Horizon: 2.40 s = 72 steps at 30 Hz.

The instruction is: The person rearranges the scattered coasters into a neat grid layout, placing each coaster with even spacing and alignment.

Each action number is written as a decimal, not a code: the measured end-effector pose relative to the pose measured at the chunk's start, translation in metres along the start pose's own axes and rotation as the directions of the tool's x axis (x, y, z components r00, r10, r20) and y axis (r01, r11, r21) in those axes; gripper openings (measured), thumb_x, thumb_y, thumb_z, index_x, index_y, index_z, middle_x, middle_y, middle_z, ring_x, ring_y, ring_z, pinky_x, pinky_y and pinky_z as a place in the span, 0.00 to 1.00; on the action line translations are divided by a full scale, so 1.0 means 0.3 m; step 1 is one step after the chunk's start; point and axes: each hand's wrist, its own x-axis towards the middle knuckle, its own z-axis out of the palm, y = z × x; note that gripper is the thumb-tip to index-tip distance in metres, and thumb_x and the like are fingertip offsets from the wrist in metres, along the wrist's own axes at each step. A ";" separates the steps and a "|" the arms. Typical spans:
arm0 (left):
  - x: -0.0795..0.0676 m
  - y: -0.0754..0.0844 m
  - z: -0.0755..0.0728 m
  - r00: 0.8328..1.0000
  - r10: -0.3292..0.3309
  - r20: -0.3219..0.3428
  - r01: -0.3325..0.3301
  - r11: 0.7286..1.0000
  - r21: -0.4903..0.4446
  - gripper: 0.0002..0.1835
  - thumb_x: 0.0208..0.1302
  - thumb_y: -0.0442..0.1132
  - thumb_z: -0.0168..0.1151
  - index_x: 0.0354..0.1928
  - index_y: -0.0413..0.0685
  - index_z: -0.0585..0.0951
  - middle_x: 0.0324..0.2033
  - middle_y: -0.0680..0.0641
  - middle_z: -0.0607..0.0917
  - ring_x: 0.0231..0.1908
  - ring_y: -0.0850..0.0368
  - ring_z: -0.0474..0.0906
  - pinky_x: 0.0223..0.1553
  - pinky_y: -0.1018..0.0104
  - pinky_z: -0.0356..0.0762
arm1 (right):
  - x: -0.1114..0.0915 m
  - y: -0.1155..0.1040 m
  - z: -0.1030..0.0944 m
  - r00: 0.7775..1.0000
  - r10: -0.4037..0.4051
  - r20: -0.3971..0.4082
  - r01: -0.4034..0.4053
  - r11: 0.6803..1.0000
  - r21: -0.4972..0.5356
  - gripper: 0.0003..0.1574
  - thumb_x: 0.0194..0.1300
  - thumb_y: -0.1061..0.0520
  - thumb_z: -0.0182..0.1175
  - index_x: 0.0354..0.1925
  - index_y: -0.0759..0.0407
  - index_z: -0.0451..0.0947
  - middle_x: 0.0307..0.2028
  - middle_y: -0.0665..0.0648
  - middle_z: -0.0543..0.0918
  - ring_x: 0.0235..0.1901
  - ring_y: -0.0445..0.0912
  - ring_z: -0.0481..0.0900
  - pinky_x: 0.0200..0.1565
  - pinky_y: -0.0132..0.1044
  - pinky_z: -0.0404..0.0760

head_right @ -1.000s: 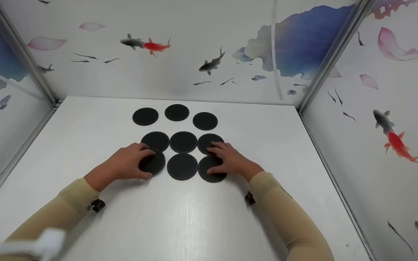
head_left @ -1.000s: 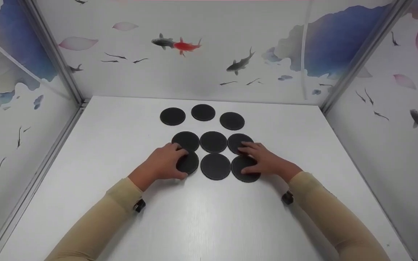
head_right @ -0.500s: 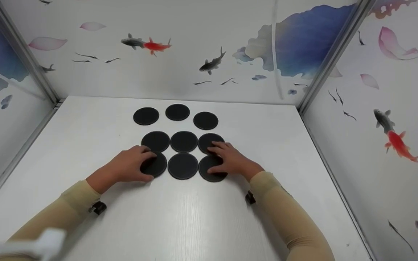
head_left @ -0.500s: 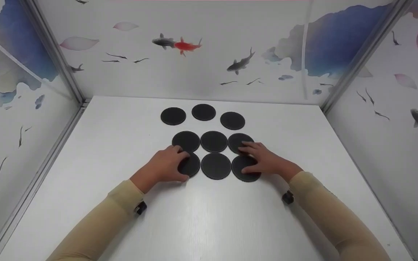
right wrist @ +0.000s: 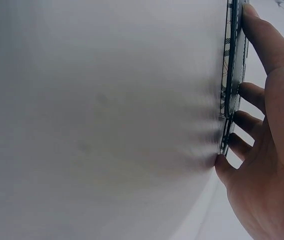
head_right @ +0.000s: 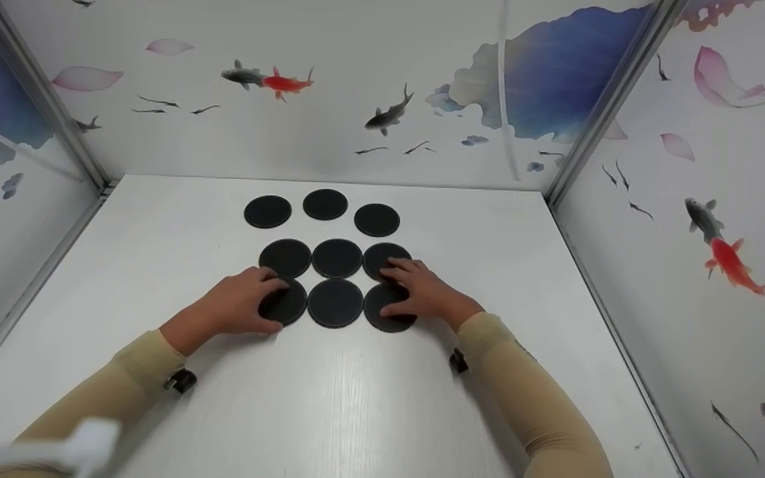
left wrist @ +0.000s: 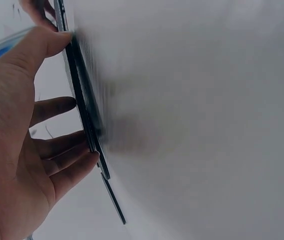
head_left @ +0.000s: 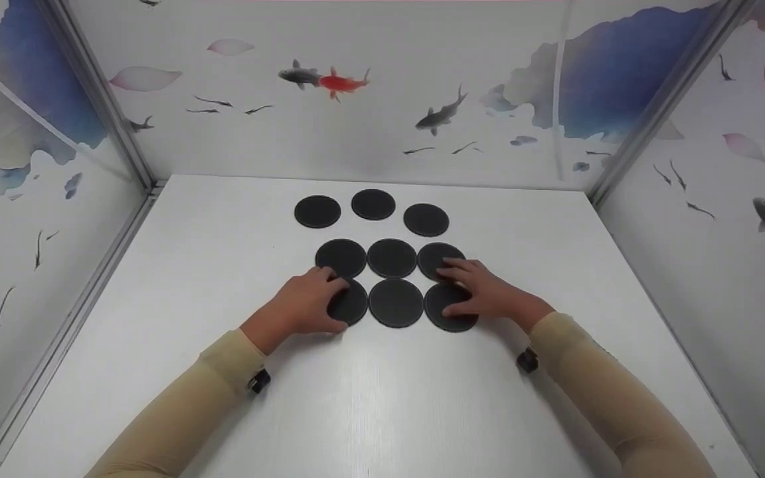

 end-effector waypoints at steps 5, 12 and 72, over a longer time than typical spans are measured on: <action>-0.004 0.004 0.004 1.000 -0.003 0.002 0.003 1.000 0.008 0.42 0.60 0.62 0.79 0.72 0.50 0.82 0.65 0.40 0.79 0.61 0.44 0.78 0.60 0.44 0.84 | -0.003 -0.001 0.004 1.000 0.004 -0.004 -0.004 1.000 0.012 0.61 0.67 0.29 0.76 0.86 0.48 0.64 0.88 0.57 0.54 0.84 0.59 0.52 0.78 0.61 0.64; -0.010 0.005 0.007 1.000 -0.006 0.017 0.005 1.000 0.011 0.42 0.62 0.63 0.77 0.73 0.49 0.81 0.69 0.39 0.78 0.65 0.43 0.78 0.62 0.43 0.83 | -0.004 0.003 0.009 1.000 0.009 -0.003 -0.009 1.000 0.024 0.62 0.66 0.28 0.77 0.86 0.47 0.64 0.88 0.56 0.53 0.85 0.59 0.51 0.79 0.62 0.63; 0.290 -0.301 -0.073 0.895 -0.386 -0.223 0.287 0.881 -0.375 0.36 0.73 0.56 0.74 0.70 0.37 0.78 0.68 0.33 0.74 0.69 0.36 0.76 0.72 0.44 0.74 | -0.014 0.011 0.004 1.000 0.022 -0.009 -0.021 1.000 0.020 0.62 0.66 0.28 0.76 0.86 0.47 0.64 0.88 0.55 0.54 0.84 0.58 0.52 0.79 0.61 0.64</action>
